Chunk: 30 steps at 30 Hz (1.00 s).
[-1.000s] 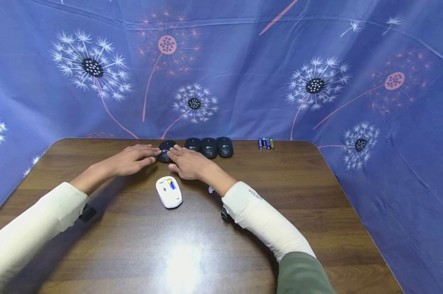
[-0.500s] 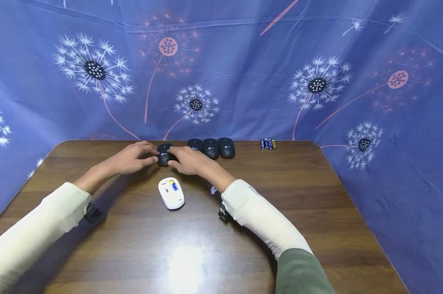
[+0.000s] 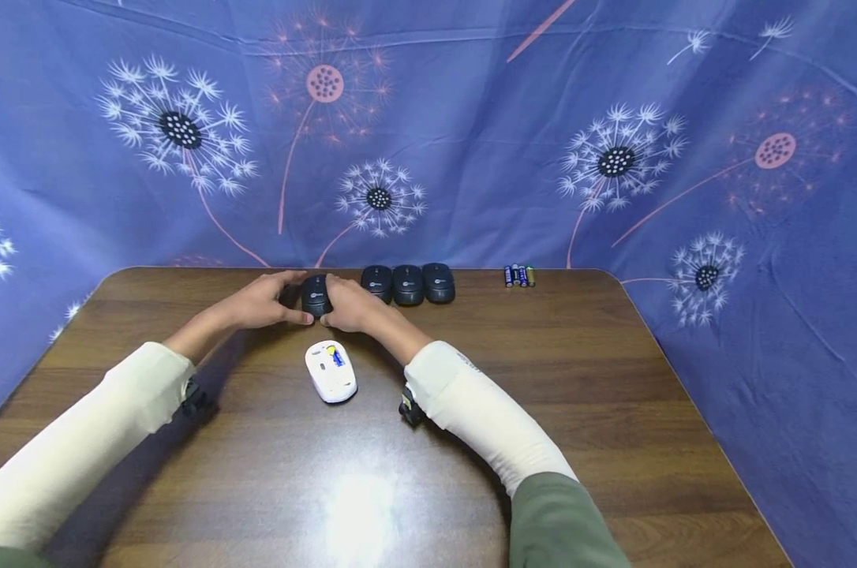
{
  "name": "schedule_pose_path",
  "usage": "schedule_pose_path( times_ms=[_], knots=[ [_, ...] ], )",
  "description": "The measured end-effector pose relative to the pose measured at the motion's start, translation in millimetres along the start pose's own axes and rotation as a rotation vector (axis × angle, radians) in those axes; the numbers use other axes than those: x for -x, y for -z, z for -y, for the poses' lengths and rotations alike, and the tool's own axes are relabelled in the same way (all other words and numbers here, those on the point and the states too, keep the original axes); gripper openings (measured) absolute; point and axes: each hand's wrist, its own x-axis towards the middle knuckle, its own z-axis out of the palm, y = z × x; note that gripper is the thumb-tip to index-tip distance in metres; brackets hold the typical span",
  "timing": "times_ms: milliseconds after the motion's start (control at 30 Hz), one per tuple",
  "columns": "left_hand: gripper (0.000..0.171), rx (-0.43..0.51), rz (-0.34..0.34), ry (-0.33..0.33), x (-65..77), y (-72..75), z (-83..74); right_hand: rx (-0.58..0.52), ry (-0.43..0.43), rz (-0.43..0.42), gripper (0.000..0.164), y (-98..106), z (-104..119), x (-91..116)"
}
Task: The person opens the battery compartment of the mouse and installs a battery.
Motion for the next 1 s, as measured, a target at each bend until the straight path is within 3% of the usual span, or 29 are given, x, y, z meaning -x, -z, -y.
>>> schedule_pose_path(
  times_ms=[100, 167, 200, 433, 533, 867, 1000],
  knots=[
    [0.115, -0.031, -0.011, -0.017, -20.2, -10.6, 32.1, 0.019, -0.003, 0.003, 0.101, -1.8, 3.2, -0.7],
    [0.118, -0.045, -0.019, -0.021, -28.3, -16.0, 47.3, 0.027, 0.003, -0.003, 0.098, -2.7, 2.3, -1.0],
    [0.115, -0.047, -0.022, -0.034, -27.1, -16.9, 47.4, 0.024, 0.006, -0.009, 0.095, -2.8, 1.5, -0.7],
    [0.093, 0.031, -0.007, -0.044, 18.3, 0.2, -13.2, -0.023, 0.063, -0.08, 0.071, -1.9, -11.9, 4.4],
    [0.083, 0.048, -0.005, -0.026, 27.0, 3.1, -24.7, -0.019, 0.099, -0.134, 0.063, -0.9, -13.4, 10.1],
    [0.06, 0.072, -0.044, -0.02, 34.6, 2.2, -32.6, -0.117, 0.088, -0.2, 0.05, 24.5, 26.1, 58.8],
    [0.054, 0.09, -0.086, -0.029, 37.7, 1.1, -36.2, -0.12, 0.094, -0.315, 0.042, 7.2, 8.1, 44.1]
  ],
)
